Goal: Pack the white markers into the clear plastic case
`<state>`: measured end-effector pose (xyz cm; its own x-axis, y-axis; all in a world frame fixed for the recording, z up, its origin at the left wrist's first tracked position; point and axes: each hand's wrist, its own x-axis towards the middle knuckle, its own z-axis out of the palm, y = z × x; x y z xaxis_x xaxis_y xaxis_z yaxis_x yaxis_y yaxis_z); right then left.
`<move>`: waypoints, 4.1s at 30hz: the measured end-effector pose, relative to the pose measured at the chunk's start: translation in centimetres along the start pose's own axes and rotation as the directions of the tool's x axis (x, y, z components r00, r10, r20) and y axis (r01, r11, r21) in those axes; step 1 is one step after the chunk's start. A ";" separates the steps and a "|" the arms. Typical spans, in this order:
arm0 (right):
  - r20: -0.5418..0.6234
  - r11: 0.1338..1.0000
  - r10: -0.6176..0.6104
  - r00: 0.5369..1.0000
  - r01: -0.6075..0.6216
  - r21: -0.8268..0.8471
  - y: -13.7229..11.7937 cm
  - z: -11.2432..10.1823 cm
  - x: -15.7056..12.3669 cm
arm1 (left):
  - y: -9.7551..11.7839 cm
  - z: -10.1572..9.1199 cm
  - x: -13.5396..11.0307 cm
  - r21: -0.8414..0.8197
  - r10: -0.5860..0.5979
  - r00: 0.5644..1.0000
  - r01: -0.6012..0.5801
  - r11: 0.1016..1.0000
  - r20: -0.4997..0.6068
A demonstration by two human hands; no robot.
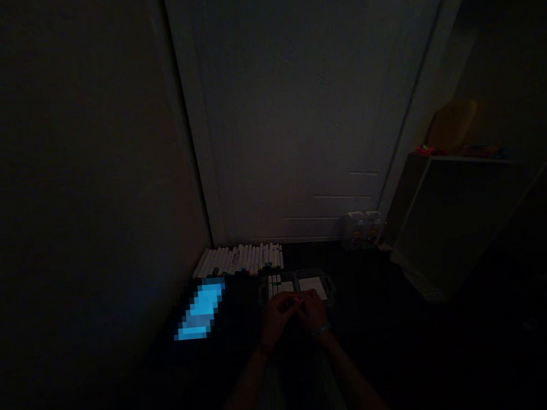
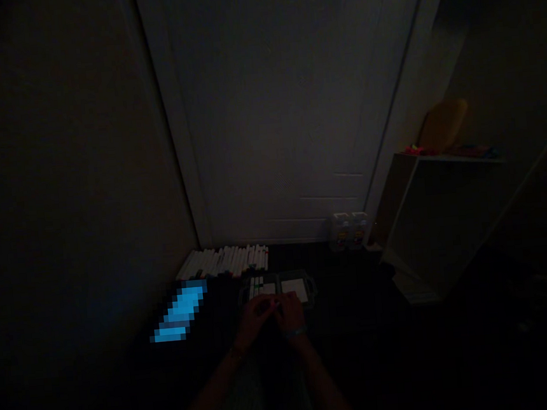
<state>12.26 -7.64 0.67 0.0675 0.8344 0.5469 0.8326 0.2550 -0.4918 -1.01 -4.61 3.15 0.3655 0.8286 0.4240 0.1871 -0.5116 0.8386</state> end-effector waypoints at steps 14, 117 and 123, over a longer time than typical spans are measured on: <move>-0.017 1.000 0.007 1.000 -0.007 0.018 0.2 0.3 -0.2 | 0.6 0.0 0.0 -0.006 -0.042 0.999 0.042 0.999 -0.010; -0.086 0.967 0.108 0.990 -0.085 0.239 -0.1 -0.1 -0.2 | 0.0 -0.1 -0.2 0.000 -0.174 0.979 0.175 0.985 -0.111; -0.078 0.972 0.097 0.992 -0.077 0.223 0.5 0.2 -0.3 | -0.4 0.0 -0.1 -0.046 -0.154 0.984 0.150 0.988 -0.095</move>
<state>12.54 -7.66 0.15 0.1901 0.8147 0.5478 0.6812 0.2923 -0.6712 -1.08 -4.48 2.75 0.2444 0.9151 0.3207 0.1977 -0.3708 0.9074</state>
